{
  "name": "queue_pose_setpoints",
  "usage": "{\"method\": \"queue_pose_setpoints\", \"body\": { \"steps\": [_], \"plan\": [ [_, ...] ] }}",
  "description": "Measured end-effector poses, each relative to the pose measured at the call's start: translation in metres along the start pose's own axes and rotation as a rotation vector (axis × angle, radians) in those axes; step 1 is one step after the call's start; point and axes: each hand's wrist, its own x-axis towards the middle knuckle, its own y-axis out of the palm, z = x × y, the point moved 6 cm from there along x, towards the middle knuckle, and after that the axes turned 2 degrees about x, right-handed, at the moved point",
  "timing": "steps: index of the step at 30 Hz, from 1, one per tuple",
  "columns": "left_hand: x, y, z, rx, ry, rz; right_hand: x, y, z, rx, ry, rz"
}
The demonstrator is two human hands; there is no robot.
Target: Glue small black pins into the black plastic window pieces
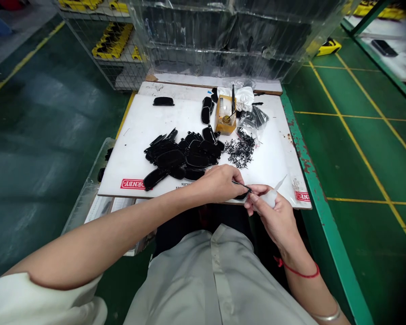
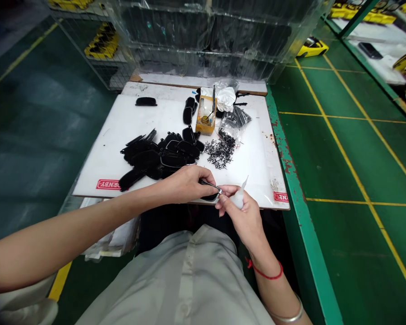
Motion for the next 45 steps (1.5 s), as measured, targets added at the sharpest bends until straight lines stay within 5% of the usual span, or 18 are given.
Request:
{"method": "queue_pose_setpoints", "body": {
  "steps": [12,19,26,33,39,42,45],
  "plan": [
    [-0.007,0.012,0.005,-0.039,-0.071,-0.156,-0.005,-0.001,0.005,-0.155,-0.014,-0.163],
    [-0.006,0.02,0.014,-0.05,-0.065,-0.232,-0.002,0.001,0.007,-0.281,-0.066,-0.154],
    [0.004,0.026,0.023,-0.073,-0.153,-0.094,0.007,-0.004,0.003,-0.13,0.089,-0.042],
    [0.008,0.024,0.021,-0.065,-0.164,-0.013,-0.002,-0.038,0.022,-0.252,-0.03,-0.026],
    [0.007,0.023,0.018,-0.01,-0.132,0.005,-0.023,-0.056,0.051,-0.556,-0.192,-0.327],
    [0.007,0.024,0.018,0.01,-0.12,-0.005,-0.033,-0.051,0.067,-0.758,-0.37,-0.491],
    [0.008,0.026,0.019,0.004,-0.105,-0.013,-0.037,-0.04,0.073,-0.879,-0.484,-0.508]
  ]
}}
